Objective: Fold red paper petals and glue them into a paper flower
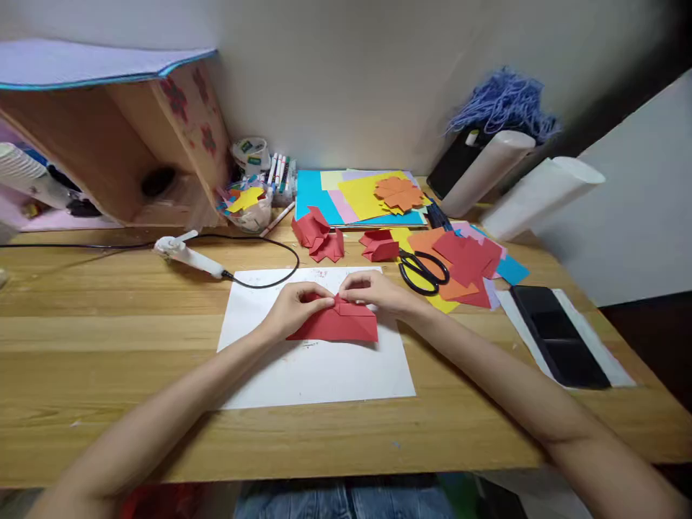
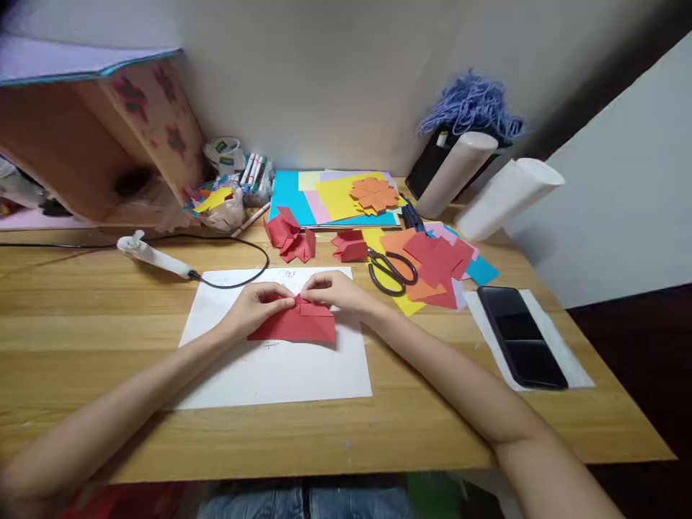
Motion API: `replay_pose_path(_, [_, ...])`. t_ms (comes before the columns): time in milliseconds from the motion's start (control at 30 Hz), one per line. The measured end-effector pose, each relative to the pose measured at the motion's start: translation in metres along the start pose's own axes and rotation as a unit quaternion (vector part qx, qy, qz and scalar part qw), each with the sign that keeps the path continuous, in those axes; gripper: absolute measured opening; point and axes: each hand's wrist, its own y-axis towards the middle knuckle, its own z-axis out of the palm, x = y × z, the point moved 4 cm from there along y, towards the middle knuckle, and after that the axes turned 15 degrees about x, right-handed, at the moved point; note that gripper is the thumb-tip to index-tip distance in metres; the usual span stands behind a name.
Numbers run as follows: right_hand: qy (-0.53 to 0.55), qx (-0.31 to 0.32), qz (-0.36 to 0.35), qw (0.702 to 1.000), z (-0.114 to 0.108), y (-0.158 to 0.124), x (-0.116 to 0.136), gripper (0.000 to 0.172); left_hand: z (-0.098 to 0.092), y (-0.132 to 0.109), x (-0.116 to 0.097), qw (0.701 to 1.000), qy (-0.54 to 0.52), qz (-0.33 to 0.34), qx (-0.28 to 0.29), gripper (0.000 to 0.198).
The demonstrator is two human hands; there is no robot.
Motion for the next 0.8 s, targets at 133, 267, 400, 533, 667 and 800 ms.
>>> replay_pose_path(133, [-0.011, -0.019, -0.007, 1.0, -0.001, 0.0024, 0.0027, 0.017, -0.0005, -0.0002, -0.0016, 1.0, 0.0, -0.01, -0.006, 0.021])
replay_pose_path(267, [-0.03, 0.018, 0.004, 0.999, -0.0015, 0.0, 0.007, 0.022, -0.0005, -0.0012, -0.003, 0.999, 0.0, -0.029, -0.014, 0.025])
replay_pose_path(400, [-0.026, 0.044, 0.02, 0.998, -0.0039, -0.0029, 0.0085, 0.027, -0.0004, -0.0015, -0.0044, 0.999, 0.005, -0.036, -0.019, 0.027])
replay_pose_path(533, [-0.021, 0.067, 0.03, 0.997, -0.0047, -0.0034, 0.008, 0.028, -0.0007, -0.0018, -0.0049, 0.999, 0.009, -0.033, -0.03, 0.028])
replay_pose_path(667, [-0.033, 0.05, 0.029, 0.998, -0.0045, -0.0026, 0.0065, 0.024, 0.0001, -0.0021, -0.0051, 0.999, 0.005, -0.031, -0.028, 0.028])
replay_pose_path(800, [-0.06, -0.009, 0.01, 0.998, -0.0046, -0.0007, 0.0046, 0.018, 0.0007, -0.0021, -0.0061, 0.999, 0.012, -0.032, -0.025, 0.029])
